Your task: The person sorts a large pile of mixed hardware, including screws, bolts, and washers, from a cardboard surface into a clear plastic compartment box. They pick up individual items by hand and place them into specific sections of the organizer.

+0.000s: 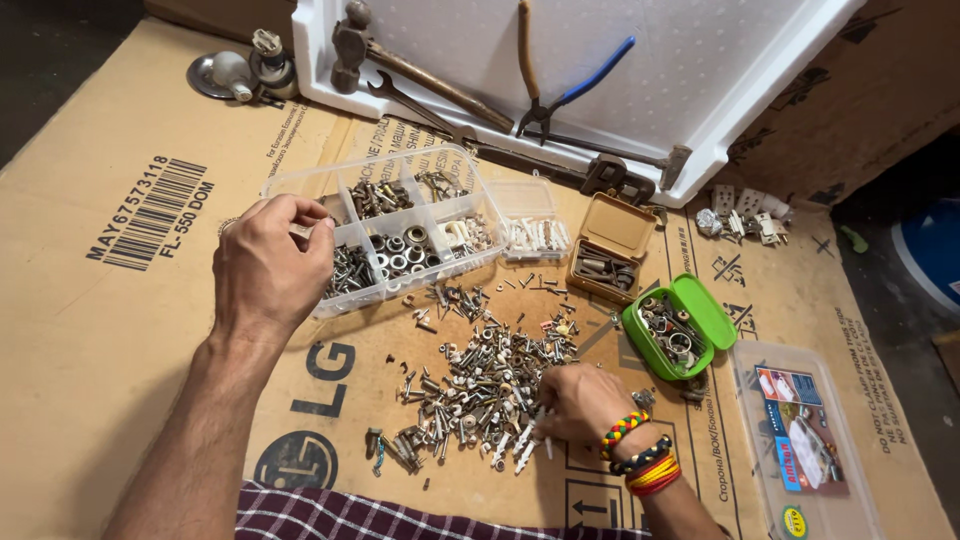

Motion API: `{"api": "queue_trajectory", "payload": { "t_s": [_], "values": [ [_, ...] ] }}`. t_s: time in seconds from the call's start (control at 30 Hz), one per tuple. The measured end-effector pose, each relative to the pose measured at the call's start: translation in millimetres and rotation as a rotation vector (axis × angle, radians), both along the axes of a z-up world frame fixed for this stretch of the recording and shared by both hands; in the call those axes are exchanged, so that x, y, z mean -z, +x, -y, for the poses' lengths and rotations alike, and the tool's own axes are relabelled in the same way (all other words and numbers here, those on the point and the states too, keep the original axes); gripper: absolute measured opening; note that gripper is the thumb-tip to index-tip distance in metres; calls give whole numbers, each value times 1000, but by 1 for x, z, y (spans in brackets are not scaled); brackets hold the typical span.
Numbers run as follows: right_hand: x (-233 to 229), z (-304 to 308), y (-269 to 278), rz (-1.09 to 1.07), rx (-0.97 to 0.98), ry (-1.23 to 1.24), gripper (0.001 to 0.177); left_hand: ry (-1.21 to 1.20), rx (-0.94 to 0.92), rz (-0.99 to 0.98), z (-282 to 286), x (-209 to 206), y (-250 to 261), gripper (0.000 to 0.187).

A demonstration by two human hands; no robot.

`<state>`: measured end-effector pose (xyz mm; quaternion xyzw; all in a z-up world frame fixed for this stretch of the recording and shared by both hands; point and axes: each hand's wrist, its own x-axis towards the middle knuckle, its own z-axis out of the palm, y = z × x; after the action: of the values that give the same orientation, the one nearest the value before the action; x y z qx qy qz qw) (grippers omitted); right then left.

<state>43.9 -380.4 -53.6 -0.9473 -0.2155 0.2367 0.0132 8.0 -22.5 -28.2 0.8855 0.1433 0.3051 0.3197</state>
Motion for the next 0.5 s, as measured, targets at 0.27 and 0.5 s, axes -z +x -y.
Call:
{"api": "queue_trajectory", "payload": {
  "t_s": [0.27, 0.5],
  "values": [
    [0, 10, 12, -130, 32, 99, 17, -10, -30, 18, -2, -3, -3, 12],
    [3, 25, 17, -402, 210, 636, 18, -46, -28, -9, -3, -3, 0, 11]
  ]
}}
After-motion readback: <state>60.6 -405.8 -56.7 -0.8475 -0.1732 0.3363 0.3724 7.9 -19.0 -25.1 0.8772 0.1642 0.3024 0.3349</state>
